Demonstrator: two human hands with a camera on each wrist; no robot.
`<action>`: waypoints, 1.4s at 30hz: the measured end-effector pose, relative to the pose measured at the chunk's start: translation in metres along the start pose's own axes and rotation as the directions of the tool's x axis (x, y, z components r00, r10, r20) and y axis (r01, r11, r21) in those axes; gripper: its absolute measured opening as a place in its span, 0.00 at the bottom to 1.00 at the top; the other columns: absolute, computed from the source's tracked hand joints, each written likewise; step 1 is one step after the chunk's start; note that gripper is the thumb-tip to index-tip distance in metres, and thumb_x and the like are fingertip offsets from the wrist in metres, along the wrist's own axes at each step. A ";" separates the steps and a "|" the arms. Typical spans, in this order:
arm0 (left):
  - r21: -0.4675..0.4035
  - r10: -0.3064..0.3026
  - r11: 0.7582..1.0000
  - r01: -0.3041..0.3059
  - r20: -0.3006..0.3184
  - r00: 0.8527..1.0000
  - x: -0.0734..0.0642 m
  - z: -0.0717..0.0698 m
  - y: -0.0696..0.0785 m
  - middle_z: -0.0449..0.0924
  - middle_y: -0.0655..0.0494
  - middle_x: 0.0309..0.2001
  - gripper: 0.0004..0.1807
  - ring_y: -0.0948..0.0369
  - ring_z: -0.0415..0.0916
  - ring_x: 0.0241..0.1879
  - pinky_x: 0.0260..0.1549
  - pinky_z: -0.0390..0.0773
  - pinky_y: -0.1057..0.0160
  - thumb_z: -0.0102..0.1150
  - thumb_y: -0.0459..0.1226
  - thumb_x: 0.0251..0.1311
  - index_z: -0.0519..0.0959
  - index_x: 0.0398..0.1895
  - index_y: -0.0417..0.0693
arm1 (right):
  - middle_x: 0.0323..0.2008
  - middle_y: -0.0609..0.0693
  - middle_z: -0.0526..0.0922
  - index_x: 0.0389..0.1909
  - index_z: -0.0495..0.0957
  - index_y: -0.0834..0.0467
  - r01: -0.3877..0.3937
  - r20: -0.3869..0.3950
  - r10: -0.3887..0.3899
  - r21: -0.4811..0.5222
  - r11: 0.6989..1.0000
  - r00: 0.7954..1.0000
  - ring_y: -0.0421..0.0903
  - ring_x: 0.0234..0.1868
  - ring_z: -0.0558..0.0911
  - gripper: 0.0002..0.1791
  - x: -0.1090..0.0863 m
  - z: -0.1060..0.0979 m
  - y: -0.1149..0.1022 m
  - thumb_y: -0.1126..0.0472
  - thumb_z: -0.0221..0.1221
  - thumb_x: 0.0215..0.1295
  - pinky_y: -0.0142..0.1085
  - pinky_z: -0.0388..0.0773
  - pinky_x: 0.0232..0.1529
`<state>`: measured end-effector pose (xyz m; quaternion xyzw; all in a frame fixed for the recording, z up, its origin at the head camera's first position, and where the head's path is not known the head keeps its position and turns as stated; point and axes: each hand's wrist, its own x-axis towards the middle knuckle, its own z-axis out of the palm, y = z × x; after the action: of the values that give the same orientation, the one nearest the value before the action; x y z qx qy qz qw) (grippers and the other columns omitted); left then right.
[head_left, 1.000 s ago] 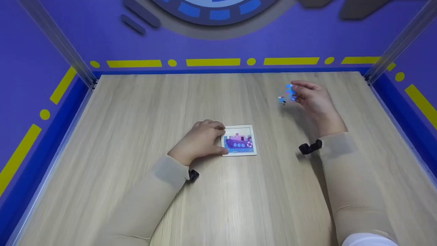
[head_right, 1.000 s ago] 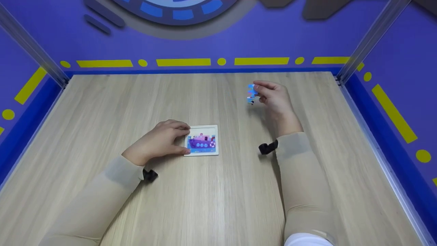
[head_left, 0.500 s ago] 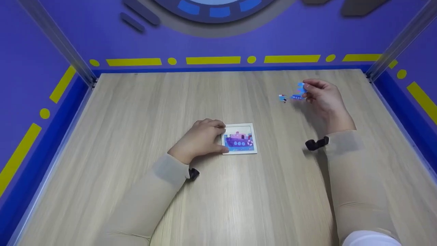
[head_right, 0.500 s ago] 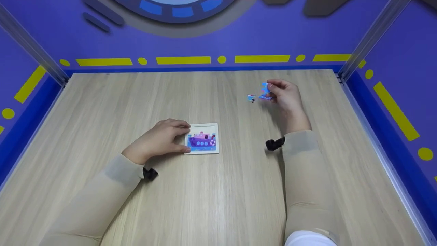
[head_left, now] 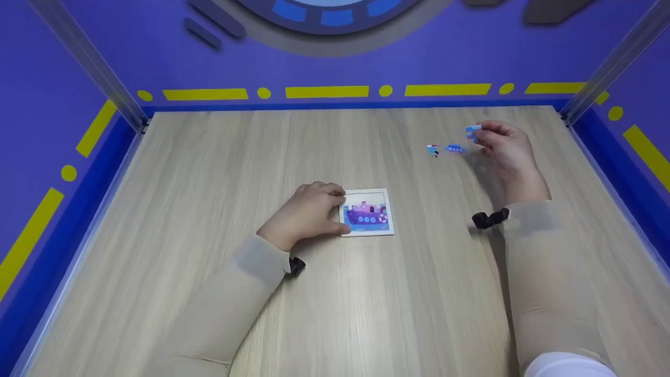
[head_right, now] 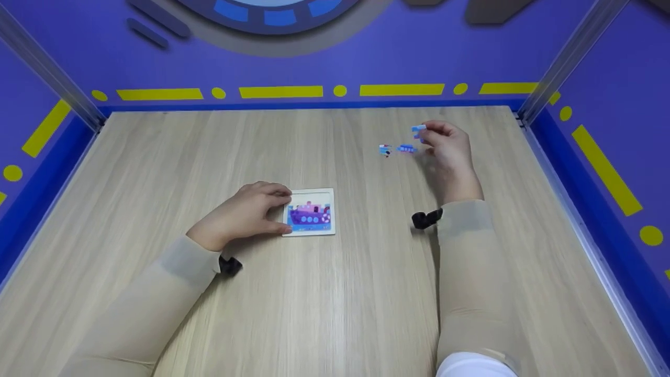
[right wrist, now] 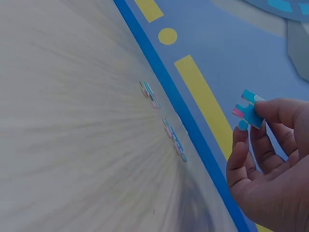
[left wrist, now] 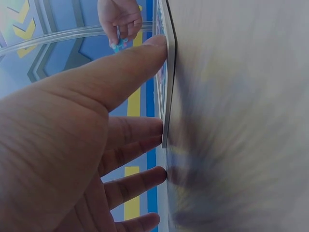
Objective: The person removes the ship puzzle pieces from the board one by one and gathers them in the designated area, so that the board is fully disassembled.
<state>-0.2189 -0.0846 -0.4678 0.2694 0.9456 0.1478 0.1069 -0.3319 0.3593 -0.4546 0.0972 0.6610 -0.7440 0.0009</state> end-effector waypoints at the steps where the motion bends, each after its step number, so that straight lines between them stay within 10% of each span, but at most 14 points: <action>1: 0.000 -0.002 1.000 0.002 0.002 1.000 0.000 0.000 0.000 0.77 0.52 0.81 0.43 0.46 0.70 0.83 0.85 0.65 0.39 0.77 0.61 0.68 0.82 0.77 0.44 | 0.50 0.42 0.88 0.59 0.87 0.56 -0.003 -0.002 0.003 0.008 1.000 1.000 0.41 0.50 0.85 0.12 0.000 -0.001 0.000 0.62 0.70 0.79 0.31 0.81 0.47; 21: 0.001 0.019 1.000 -0.019 0.017 1.000 -0.001 -0.003 0.000 0.76 0.50 0.81 0.43 0.44 0.70 0.83 0.84 0.66 0.38 0.75 0.60 0.70 0.81 0.78 0.44 | 0.42 0.38 0.91 0.63 0.90 0.54 -0.136 -0.182 0.110 -0.134 0.982 0.977 0.38 0.43 0.88 0.16 0.007 -0.013 0.005 0.63 0.71 0.77 0.28 0.83 0.41; 32: 0.000 0.019 1.000 -0.019 0.016 1.000 -0.001 -0.004 0.001 0.77 0.49 0.81 0.43 0.45 0.70 0.83 0.85 0.65 0.39 0.76 0.60 0.70 0.81 0.78 0.44 | 0.43 0.34 0.86 0.74 0.85 0.56 -0.185 -0.251 0.061 -0.507 0.842 0.966 0.34 0.42 0.87 0.23 0.015 -0.018 0.012 0.57 0.65 0.83 0.24 0.86 0.45; 42: 0.017 0.018 1.000 -0.018 0.014 1.000 0.000 -0.002 -0.001 0.77 0.50 0.80 0.42 0.45 0.70 0.83 0.85 0.66 0.39 0.75 0.61 0.70 0.82 0.78 0.45 | 0.70 0.54 0.84 0.76 0.83 0.57 -0.214 -0.281 0.045 -0.610 0.763 0.959 0.35 0.52 0.87 0.24 0.019 -0.014 0.015 0.58 0.63 0.85 0.22 0.87 0.49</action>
<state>-0.2202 -0.0854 -0.4664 0.2800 0.9436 0.1386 0.1098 -0.3467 0.3739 -0.4732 0.2297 0.8594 -0.4569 0.0024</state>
